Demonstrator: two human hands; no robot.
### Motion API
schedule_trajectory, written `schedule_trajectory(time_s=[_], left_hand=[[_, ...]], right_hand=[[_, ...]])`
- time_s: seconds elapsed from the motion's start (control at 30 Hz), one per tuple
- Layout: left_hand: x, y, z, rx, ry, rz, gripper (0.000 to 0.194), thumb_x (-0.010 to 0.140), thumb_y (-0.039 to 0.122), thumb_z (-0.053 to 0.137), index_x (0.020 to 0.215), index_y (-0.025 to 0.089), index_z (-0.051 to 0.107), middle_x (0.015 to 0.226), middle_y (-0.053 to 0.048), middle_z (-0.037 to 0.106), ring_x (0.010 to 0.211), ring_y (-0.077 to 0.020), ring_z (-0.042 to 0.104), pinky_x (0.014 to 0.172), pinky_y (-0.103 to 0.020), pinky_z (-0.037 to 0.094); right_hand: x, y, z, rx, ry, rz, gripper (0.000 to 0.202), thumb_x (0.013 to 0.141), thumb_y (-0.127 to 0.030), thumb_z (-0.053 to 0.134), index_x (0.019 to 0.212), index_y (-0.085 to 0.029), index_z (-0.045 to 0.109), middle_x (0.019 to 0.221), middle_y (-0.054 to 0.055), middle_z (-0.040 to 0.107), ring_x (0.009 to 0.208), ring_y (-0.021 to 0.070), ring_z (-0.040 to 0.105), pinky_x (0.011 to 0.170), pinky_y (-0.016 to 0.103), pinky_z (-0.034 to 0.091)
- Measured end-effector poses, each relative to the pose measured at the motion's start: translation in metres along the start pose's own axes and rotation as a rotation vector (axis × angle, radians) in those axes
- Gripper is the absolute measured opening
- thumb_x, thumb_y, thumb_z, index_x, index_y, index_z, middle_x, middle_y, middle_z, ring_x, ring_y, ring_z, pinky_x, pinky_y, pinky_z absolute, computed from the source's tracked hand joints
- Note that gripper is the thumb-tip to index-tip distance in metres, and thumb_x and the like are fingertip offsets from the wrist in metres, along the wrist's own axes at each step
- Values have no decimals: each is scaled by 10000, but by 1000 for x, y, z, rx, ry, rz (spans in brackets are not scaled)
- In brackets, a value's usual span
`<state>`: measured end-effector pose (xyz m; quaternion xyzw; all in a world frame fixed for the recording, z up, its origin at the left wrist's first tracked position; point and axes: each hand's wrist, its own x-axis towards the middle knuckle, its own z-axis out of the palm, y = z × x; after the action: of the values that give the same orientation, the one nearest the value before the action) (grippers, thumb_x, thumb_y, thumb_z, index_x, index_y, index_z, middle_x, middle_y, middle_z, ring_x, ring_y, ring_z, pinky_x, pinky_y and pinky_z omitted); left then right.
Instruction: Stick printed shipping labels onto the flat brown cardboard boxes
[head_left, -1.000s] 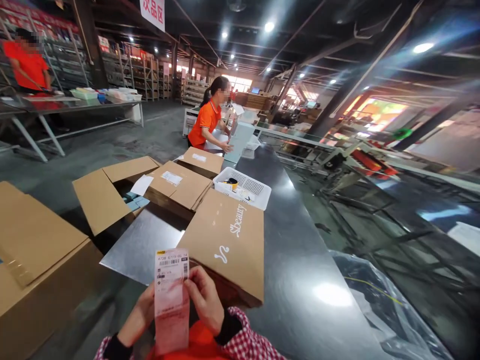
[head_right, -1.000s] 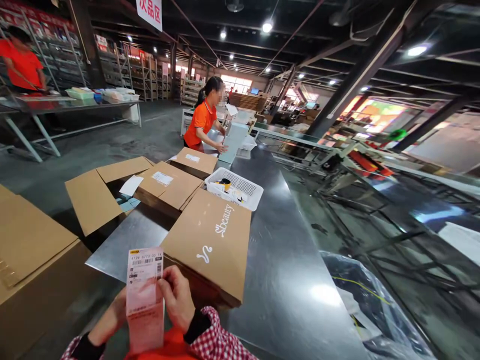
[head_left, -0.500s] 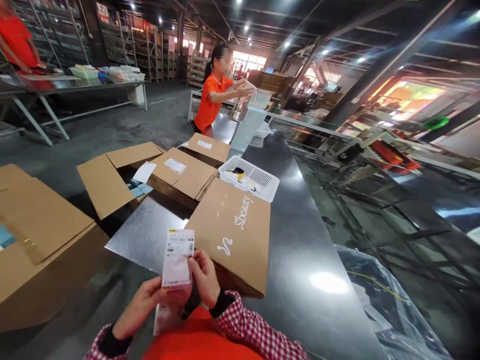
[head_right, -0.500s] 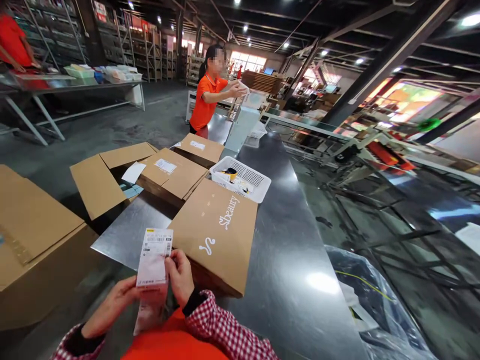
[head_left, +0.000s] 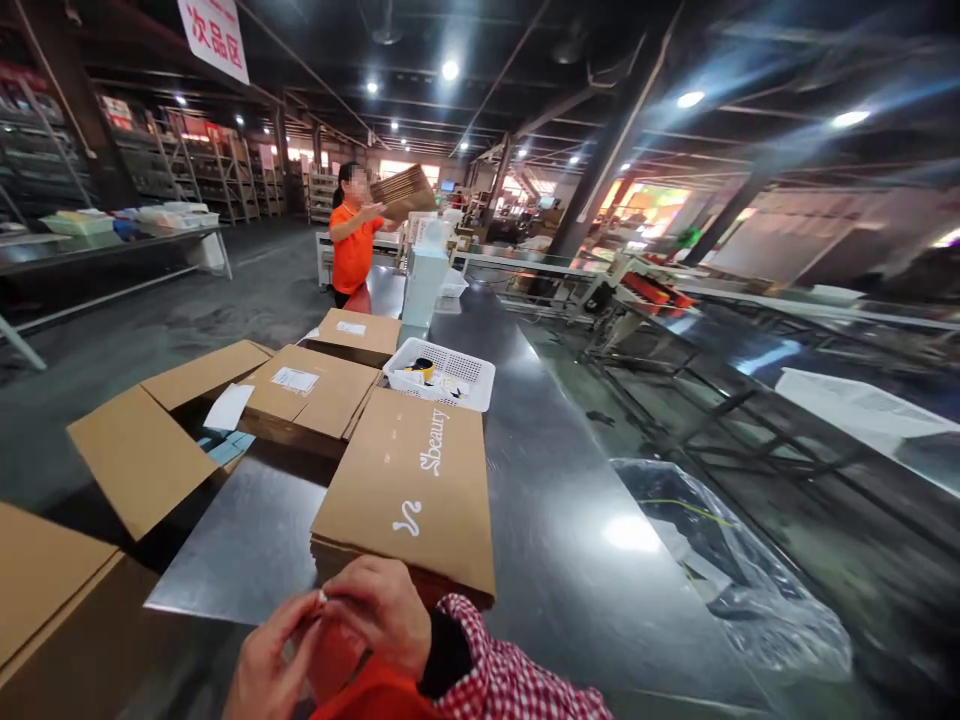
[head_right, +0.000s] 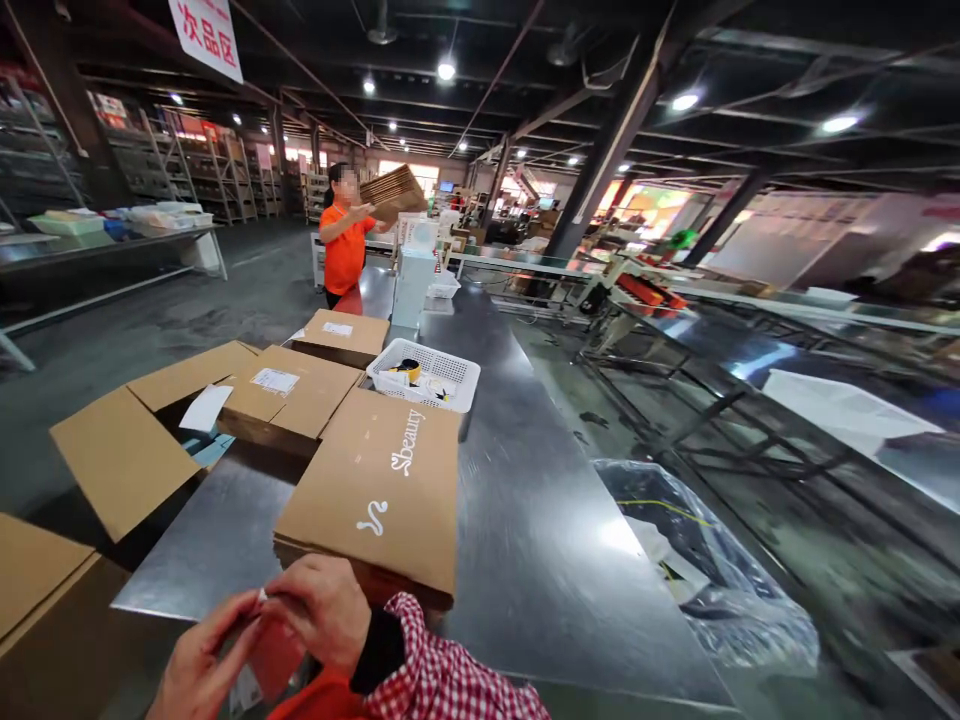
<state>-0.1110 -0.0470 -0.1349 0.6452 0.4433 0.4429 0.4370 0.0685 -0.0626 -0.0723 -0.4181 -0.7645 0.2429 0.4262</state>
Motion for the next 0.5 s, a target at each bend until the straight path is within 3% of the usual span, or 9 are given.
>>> schedule_trajectory(time_s=[0.1,0.2,0.27,0.33,0.4,0.5], left_hand=[[5,4,8,33,-54,10,261,725,429,669,898,246,736,911,-64,751,833,-247,704,731,-262,570],[11,11,10,22,11,-28,320,712,490,650,879,228,724,873,-55,748,783,-242,697,688,-261,568],[16,11,0,34,73,-108,384,699,562,622,833,217,724,765,-46,738,686,-234,684,601,-259,561],[21,5,-20,144,111,-184,412,679,605,614,780,223,734,694,-40,720,627,-231,668,551,-260,548],[25,-3,-42,349,128,-185,372,648,591,644,751,248,746,721,-39,717,616,-229,666,543,-263,540],[30,-5,-50,557,65,-49,304,672,515,635,845,296,755,822,-45,703,643,-221,679,549,-260,533]], right_hand=[[-1,2,7,91,112,116,253,869,-391,547,837,-209,720,748,36,691,705,136,607,680,242,455],[4,18,7,406,316,383,278,808,-432,603,710,-178,661,631,1,612,588,114,532,581,237,415],[8,35,-5,732,518,564,324,721,-484,671,676,-171,597,579,-26,549,523,97,476,521,228,387],[11,50,-29,929,734,635,370,615,-482,750,680,-169,562,585,-34,539,521,96,471,520,229,392],[10,58,-58,876,851,594,379,580,-456,780,678,-164,560,593,-30,540,538,100,477,535,233,397],[3,48,-80,488,795,457,301,746,-452,666,691,-165,594,577,-22,526,535,105,463,522,235,378]])
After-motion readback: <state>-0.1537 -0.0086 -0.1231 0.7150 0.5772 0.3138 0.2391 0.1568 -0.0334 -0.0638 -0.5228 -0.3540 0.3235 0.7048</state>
